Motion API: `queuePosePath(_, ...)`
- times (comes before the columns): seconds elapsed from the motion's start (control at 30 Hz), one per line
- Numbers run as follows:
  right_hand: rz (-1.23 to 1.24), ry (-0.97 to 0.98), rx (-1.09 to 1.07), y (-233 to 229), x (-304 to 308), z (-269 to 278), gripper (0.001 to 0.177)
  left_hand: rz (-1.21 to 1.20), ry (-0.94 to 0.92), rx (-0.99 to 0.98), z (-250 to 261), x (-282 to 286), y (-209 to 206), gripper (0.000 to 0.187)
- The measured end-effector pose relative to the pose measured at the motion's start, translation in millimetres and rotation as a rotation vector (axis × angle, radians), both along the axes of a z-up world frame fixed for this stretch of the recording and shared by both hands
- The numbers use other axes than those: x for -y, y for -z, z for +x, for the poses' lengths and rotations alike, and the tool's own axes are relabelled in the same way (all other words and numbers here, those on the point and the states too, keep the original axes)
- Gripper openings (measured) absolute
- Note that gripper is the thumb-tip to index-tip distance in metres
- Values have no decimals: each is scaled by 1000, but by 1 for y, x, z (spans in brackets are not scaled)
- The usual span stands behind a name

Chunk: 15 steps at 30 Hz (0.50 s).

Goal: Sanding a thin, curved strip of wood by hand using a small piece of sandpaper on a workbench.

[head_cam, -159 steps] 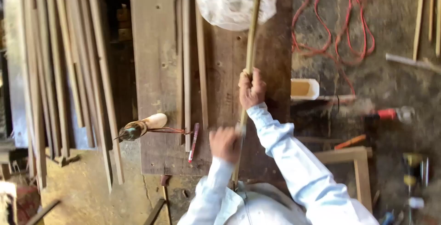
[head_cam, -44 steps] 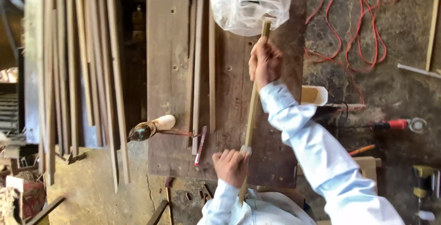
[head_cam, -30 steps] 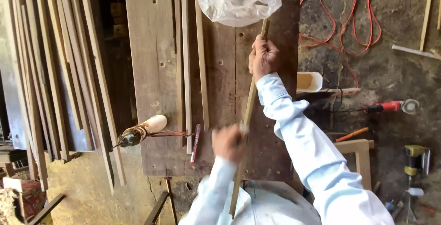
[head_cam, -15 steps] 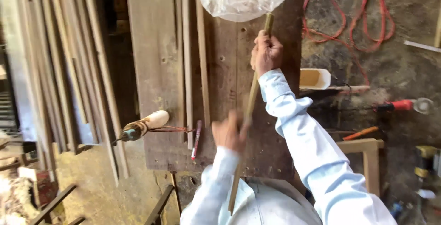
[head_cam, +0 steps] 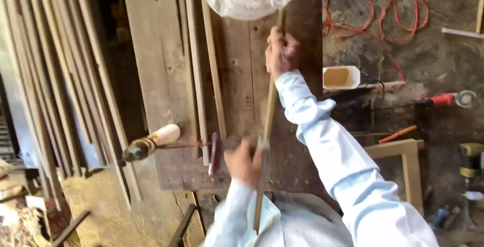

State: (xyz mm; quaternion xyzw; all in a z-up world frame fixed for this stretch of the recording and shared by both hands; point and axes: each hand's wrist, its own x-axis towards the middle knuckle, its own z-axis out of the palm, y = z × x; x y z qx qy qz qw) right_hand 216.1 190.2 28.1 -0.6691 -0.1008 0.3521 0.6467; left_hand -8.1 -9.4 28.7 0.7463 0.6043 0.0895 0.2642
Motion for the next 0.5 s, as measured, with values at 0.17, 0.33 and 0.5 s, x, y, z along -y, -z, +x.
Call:
queuePosePath(0.17, -5, 19, 8, 13, 3, 7, 33, 85, 60, -65, 36, -38, 7, 37)
queuePosePath(0.33, -51, 19, 26, 17, 5, 6, 33, 39, 26, -118, 10, 5, -1, 43)
queuePosePath(0.5, 25, 22, -9, 13, 2, 5, 31, 112, 54, -145, 52, -55, -9, 39)
